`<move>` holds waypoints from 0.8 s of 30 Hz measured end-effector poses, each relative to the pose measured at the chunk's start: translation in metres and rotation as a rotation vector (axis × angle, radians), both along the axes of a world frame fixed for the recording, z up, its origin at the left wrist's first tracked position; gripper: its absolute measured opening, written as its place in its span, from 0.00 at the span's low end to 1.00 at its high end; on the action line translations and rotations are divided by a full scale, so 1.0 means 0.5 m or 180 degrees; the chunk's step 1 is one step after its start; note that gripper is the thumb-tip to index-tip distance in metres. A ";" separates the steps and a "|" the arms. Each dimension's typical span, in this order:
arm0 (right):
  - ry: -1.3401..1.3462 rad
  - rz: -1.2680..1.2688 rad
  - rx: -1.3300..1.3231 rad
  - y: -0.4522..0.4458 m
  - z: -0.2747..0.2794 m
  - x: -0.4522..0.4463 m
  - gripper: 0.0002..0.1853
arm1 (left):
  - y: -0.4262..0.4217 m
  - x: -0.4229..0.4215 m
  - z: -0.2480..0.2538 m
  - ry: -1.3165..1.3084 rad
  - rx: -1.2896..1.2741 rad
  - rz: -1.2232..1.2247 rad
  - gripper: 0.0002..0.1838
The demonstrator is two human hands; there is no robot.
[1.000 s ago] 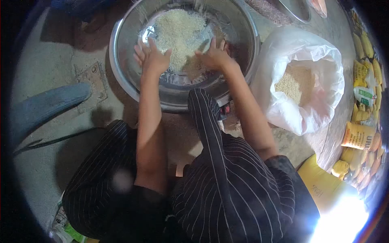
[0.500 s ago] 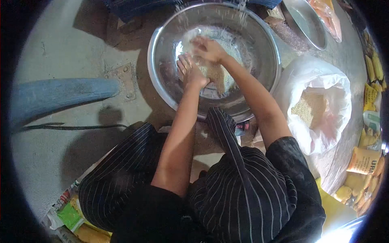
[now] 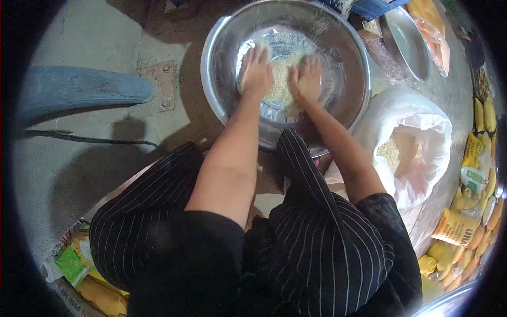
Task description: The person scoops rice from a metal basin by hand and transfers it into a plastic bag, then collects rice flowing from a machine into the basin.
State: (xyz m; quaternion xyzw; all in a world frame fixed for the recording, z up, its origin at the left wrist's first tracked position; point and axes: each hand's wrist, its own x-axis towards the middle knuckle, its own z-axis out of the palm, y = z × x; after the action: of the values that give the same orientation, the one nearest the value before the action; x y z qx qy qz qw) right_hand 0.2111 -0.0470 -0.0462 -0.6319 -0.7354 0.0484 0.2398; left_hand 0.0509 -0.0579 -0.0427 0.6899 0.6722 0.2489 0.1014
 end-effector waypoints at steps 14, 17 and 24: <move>0.6587 -0.1136 -0.1708 -0.001 0.074 -0.128 0.22 | 0.053 0.099 0.021 -0.4440 -0.0525 0.1564 0.30; 0.6674 -0.0833 -0.1566 -0.005 0.124 -0.113 0.22 | 0.059 0.110 0.066 -0.5125 -0.0689 0.1510 0.29; 0.6244 -0.0477 -0.0869 -0.059 0.355 -0.035 0.23 | 0.001 0.187 0.337 -0.5739 -0.0452 0.0657 0.28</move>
State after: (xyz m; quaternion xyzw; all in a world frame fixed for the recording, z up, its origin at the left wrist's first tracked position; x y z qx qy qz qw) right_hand 0.1936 -0.0764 0.1313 -0.3791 -0.1578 0.6188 0.6697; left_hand 0.1443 -0.0576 0.1256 0.1622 0.4103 0.6600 0.6080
